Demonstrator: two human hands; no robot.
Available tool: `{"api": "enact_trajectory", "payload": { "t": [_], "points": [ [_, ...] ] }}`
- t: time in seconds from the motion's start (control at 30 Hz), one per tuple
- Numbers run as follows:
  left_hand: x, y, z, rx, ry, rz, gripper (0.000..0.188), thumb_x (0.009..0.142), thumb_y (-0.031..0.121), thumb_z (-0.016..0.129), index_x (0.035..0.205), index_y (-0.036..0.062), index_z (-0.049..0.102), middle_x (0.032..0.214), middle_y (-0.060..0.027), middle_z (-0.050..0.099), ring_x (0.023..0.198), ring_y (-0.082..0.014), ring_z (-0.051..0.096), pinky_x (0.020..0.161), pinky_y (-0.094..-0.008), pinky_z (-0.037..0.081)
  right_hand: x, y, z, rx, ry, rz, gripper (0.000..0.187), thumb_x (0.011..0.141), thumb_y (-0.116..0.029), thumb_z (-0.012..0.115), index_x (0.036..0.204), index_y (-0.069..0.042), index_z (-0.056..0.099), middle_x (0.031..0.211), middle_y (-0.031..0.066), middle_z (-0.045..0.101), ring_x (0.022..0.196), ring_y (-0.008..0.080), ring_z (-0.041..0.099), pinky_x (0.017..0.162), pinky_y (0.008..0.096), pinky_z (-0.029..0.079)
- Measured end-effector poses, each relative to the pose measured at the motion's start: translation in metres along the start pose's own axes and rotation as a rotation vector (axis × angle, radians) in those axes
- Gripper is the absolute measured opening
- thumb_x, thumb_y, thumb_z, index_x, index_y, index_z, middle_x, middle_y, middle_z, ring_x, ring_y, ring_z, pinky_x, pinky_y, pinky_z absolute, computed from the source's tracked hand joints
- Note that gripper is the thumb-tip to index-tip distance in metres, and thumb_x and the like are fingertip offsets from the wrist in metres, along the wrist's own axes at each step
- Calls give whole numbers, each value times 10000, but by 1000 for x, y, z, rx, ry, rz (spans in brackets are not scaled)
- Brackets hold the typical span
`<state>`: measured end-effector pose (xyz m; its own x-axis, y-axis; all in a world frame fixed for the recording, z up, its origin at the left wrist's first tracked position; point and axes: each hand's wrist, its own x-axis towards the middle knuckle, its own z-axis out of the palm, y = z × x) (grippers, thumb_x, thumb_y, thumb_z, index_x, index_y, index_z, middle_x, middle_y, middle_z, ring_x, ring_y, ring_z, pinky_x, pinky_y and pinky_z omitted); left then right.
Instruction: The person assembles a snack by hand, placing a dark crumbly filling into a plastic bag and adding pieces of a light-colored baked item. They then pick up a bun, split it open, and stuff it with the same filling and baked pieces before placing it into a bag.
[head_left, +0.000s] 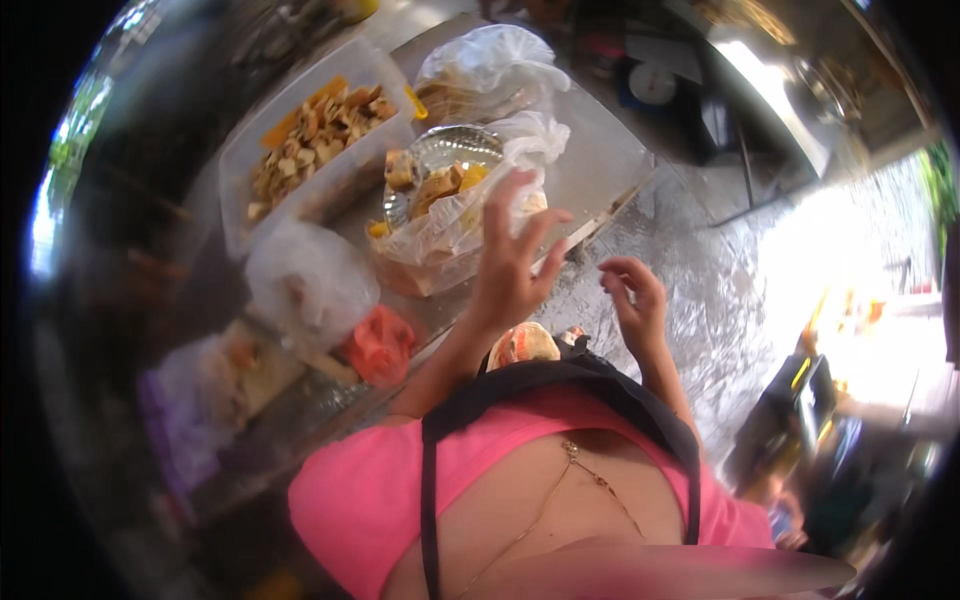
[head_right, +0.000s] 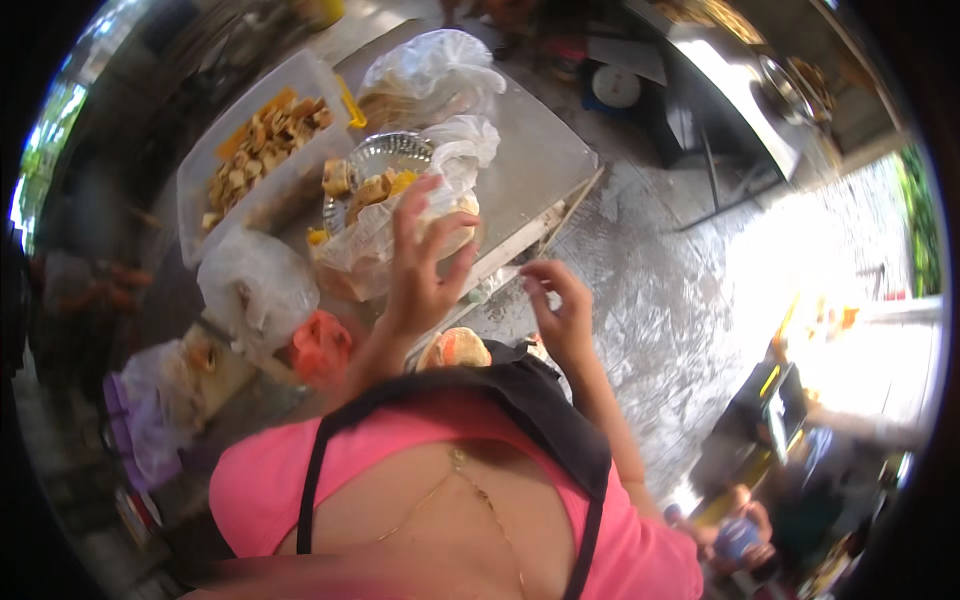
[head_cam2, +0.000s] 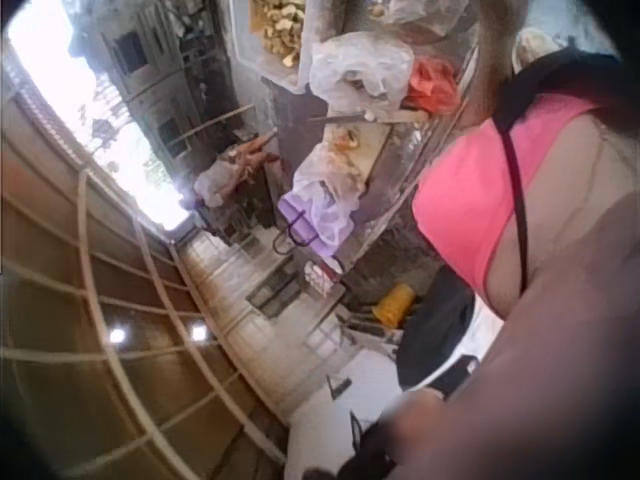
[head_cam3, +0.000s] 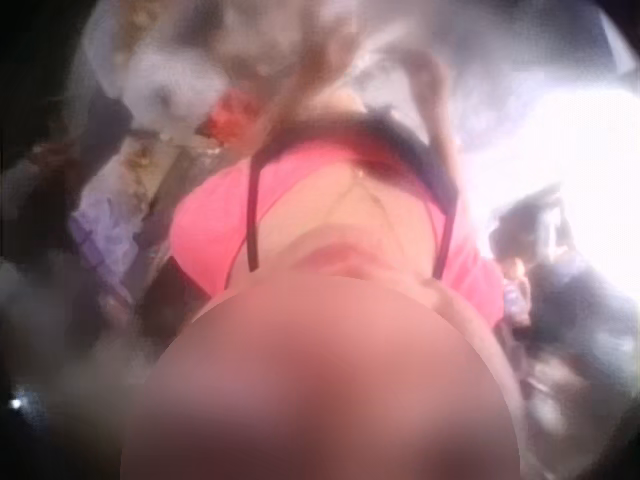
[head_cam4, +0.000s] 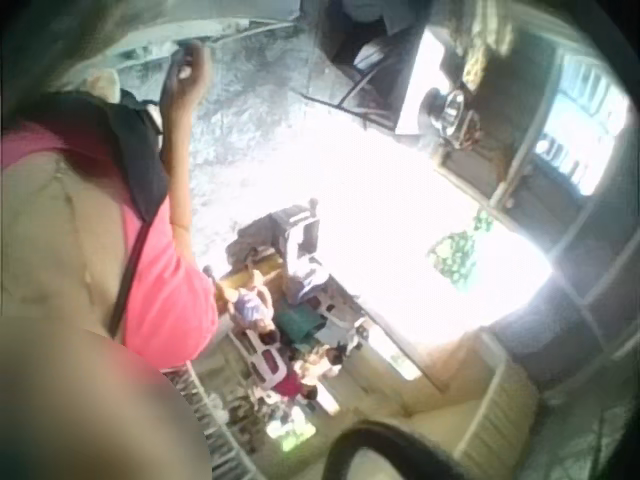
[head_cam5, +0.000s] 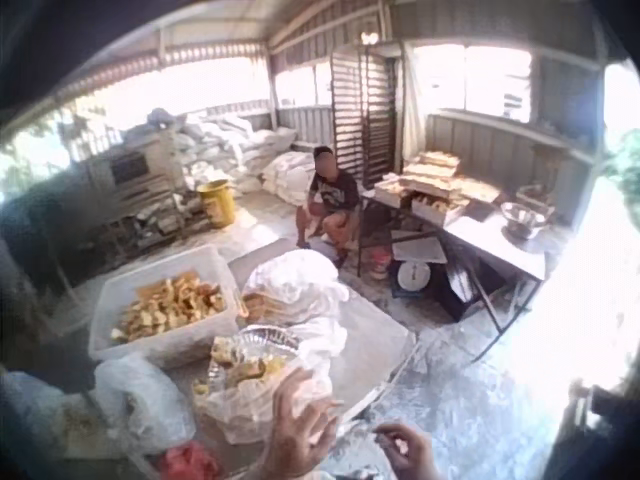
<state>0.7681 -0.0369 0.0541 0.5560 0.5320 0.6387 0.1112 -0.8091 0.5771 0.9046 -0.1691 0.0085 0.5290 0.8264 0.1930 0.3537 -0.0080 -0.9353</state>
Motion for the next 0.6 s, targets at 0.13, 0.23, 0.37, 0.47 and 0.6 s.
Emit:
{"api": "enact_trajectory", "payload": {
  "t": [0.13,0.23,0.37,0.47,0.6],
  "points": [
    [16,1,8,137,-19,3,273,746,51,650,1006,101,580,1273,-166,397,1258,-388,341,1009,-486,306,46,17,-24,-3,-57,69,136,830,20,547,943,-8,616,800,66,646,734,128,609,667,261,461],
    [14,-17,-7,320,2,-172,378,714,112,711,1061,118,559,1277,-142,400,1252,-372,351,1020,-479,306,82,14,-14,-8,-216,-91,116,878,-2,526,963,4,606,843,43,622,769,106,579,709,236,456],
    [-9,-44,-31,594,-58,-427,603,661,224,778,1192,128,509,1274,-125,413,1244,-356,362,1009,-465,320,125,-6,21,17,-335,-238,120,847,-4,552,956,-3,603,880,84,638,815,165,608,744,275,464],
    [-23,-58,-40,613,-47,-482,557,651,265,783,1136,100,566,1137,-103,521,1151,-300,452,965,-434,354,158,-22,59,34,-437,-368,134,841,-18,562,969,-6,599,934,97,635,855,195,610,758,294,469],
    [-34,-61,-50,531,-7,-396,322,673,216,761,939,74,649,986,-70,577,1026,-269,519,905,-403,387,203,-33,127,-16,-684,-573,177,854,-55,564,1022,-8,598,1010,104,629,899,217,606,774,297,467]
  ]
}}
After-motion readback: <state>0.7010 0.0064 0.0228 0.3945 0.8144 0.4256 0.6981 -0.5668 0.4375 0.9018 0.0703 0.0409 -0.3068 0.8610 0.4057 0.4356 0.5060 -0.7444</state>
